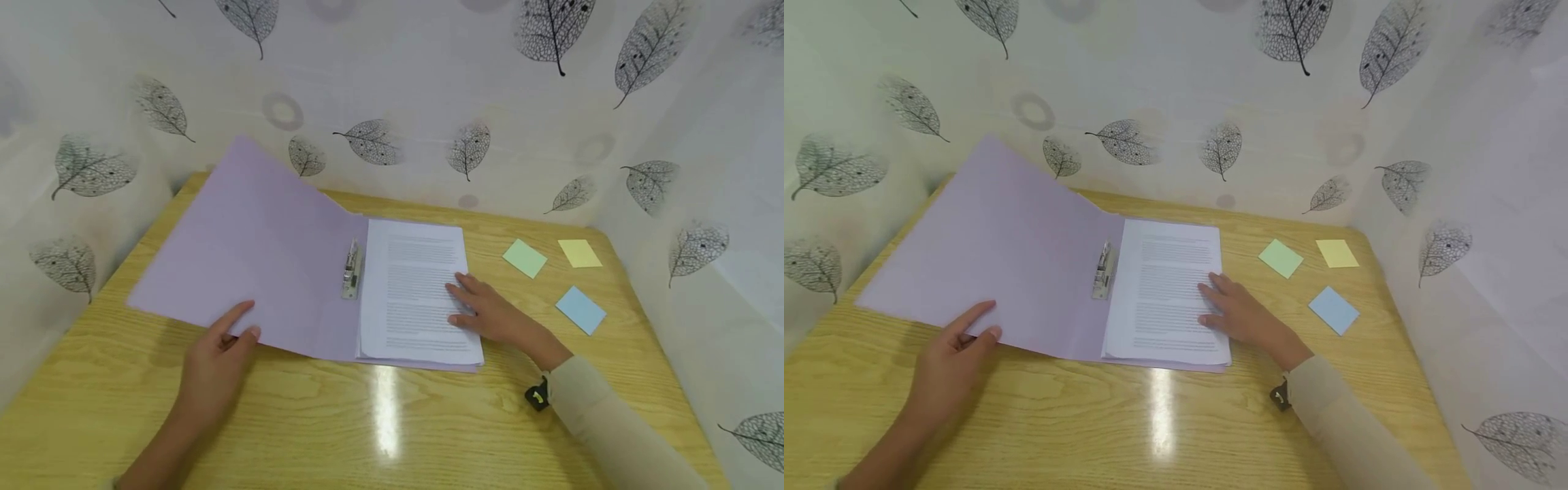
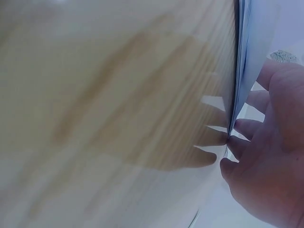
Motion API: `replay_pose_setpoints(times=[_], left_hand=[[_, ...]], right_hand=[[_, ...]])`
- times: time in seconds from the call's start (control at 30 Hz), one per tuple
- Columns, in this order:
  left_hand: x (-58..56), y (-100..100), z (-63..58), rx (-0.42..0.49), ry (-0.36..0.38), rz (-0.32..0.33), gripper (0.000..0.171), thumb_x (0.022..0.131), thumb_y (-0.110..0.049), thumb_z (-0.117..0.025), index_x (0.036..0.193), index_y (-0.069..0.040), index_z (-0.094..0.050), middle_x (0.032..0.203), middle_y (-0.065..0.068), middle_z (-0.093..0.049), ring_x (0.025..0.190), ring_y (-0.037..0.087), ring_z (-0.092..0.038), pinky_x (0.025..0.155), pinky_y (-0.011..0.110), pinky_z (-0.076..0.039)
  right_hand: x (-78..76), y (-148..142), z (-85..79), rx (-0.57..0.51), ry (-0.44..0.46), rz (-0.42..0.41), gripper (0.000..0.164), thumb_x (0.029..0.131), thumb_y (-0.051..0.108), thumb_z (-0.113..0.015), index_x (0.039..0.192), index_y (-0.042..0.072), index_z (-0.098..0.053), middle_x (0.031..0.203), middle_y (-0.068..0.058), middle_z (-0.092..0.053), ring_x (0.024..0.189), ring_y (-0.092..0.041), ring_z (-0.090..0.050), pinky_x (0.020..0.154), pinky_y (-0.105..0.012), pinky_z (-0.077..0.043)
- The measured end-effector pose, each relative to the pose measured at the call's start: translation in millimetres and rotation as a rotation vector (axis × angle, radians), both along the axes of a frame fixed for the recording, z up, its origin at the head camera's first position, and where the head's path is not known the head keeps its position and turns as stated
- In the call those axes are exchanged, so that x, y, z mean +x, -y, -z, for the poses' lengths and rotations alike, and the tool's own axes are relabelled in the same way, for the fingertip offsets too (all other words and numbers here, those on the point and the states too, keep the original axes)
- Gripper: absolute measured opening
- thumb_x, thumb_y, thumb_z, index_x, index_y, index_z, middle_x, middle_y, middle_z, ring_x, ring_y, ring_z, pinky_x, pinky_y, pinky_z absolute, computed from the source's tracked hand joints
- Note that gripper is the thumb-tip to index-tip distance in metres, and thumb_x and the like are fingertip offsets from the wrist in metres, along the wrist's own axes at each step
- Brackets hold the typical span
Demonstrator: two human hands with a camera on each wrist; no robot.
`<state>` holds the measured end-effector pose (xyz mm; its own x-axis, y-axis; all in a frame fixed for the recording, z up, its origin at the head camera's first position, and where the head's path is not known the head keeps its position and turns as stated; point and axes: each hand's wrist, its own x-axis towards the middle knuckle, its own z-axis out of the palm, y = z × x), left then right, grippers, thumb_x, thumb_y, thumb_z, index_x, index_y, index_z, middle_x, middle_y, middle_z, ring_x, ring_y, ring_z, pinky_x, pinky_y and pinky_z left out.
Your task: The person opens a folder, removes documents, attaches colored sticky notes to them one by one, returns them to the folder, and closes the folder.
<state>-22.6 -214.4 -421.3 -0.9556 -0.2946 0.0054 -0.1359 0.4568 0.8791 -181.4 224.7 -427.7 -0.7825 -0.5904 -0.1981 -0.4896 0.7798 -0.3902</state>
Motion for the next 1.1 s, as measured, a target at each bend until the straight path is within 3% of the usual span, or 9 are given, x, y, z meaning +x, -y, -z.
replay_pose_setpoints(times=[0.2, 0.43, 0.63, 0.93, 1.1], left_hand=[[-9.8, 19.2, -3.9, -0.039, -0.01, -0.028, 0.047, 0.102, -0.035, -0.061, 0.147, -0.024, -0.053, 0.077, 0.008, -0.06, 0.055, 0.007, -0.046, 0.043, 0.026, -0.043], [-25.2, 54.6, -3.8, -0.063, -0.045, -0.085, 0.046, 0.101, -0.028, -0.061, 0.146, -0.02, -0.055, 0.071, -0.004, -0.053, 0.052, 0.005, -0.043, 0.042, 0.024, -0.04], [-36.5, 83.3, -4.7, -0.131, -0.038, -0.116, 0.047, 0.102, -0.028, -0.058, 0.148, -0.019, -0.053, 0.07, -0.006, -0.053, 0.051, 0.005, -0.044, 0.043, 0.024, -0.039], [-47.5, 125.2, -6.9, -0.209, -0.007, -0.112, 0.052, 0.104, -0.031, -0.053, 0.154, -0.018, -0.044, 0.079, -0.01, -0.055, 0.061, 0.002, -0.049, 0.05, 0.021, -0.042], [-50.6, 149.2, -8.3, -0.21, -0.017, -0.137, 0.052, 0.103, -0.028, -0.055, 0.153, -0.02, -0.045, 0.074, -0.015, -0.053, 0.059, 0.0, -0.047, 0.049, 0.02, -0.04]], right_hand=[[0.8, -7.0, -0.8, -0.017, -0.01, -0.006, 0.072, 0.101, 0.039, -0.06, 0.157, 0.004, -0.032, 0.165, -0.026, -0.015, 0.15, -0.05, -0.015, 0.119, -0.065, -0.02], [2.4, -12.9, -1.6, -0.021, -0.005, 0.003, 0.071, 0.101, 0.038, -0.06, 0.157, 0.003, -0.032, 0.165, -0.026, -0.015, 0.15, -0.051, -0.015, 0.118, -0.066, -0.02], [4.5, -18.1, -2.5, -0.024, 0.003, 0.02, 0.072, 0.101, 0.038, -0.06, 0.157, 0.002, -0.032, 0.165, -0.027, -0.015, 0.15, -0.05, -0.015, 0.118, -0.065, -0.022], [7.1, -23.3, -3.7, -0.015, 0.012, 0.04, 0.071, 0.102, 0.04, -0.059, 0.157, 0.004, -0.033, 0.165, -0.027, -0.016, 0.15, -0.05, -0.015, 0.118, -0.065, -0.022], [7.3, -23.3, -3.4, -0.023, 0.018, 0.043, 0.071, 0.101, 0.04, -0.06, 0.157, 0.004, -0.033, 0.165, -0.027, -0.016, 0.15, -0.05, -0.015, 0.118, -0.065, -0.022]])
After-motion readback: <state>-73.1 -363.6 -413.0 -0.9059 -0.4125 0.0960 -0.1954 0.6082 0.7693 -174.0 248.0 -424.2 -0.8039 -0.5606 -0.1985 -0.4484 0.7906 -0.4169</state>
